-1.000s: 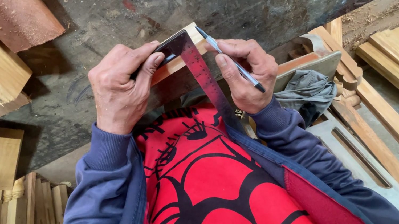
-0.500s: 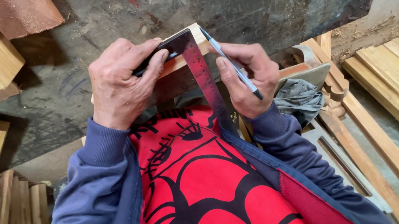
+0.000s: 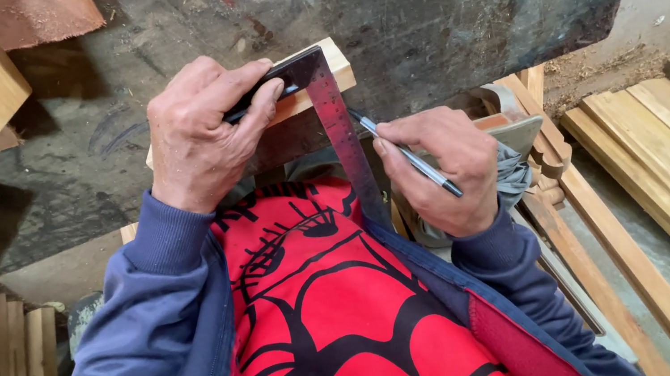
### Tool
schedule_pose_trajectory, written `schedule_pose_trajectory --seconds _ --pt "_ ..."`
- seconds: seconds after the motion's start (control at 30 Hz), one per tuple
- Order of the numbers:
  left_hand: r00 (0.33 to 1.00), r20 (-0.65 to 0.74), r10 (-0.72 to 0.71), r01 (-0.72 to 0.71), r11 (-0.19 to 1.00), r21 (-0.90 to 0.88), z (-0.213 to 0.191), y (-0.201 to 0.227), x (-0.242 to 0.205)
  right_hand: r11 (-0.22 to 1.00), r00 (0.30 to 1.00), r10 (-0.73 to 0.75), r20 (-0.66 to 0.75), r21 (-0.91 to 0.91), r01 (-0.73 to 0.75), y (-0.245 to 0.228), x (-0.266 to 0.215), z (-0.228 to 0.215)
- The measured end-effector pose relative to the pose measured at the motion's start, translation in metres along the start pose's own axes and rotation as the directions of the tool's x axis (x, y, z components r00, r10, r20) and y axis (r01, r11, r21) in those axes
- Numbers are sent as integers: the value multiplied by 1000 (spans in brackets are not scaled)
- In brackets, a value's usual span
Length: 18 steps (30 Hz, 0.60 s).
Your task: Marking lines on wooden blocks using a try square and a pen for measurement
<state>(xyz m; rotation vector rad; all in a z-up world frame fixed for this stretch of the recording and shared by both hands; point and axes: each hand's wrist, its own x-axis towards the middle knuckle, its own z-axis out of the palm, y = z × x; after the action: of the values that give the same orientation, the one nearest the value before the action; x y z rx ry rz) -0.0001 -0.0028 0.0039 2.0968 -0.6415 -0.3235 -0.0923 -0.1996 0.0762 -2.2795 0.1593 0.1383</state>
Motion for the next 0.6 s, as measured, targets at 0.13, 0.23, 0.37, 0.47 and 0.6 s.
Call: schedule_pose_trajectory --seconds 0.13,0.23,0.37,0.47,0.6 --pt "1000 -10 -7 7 1000 2 1 0 0 994 993 32 -118 107 -19 3 1 5" --pt "1000 -3 -1 1 1000 -11 0 0 0 983 990 39 -134 181 -14 8 9 11" --pt "1000 -5 -7 7 1000 -1 2 0 -1 984 997 -2 -74 178 15 13 4 14" --pt "1000 -11 -1 1 1000 5 2 0 -1 992 998 -29 -62 123 37 13 -1 9" --pt "1000 -5 18 -18 1000 6 1 -1 0 960 968 121 -221 275 -57 1 10 9"
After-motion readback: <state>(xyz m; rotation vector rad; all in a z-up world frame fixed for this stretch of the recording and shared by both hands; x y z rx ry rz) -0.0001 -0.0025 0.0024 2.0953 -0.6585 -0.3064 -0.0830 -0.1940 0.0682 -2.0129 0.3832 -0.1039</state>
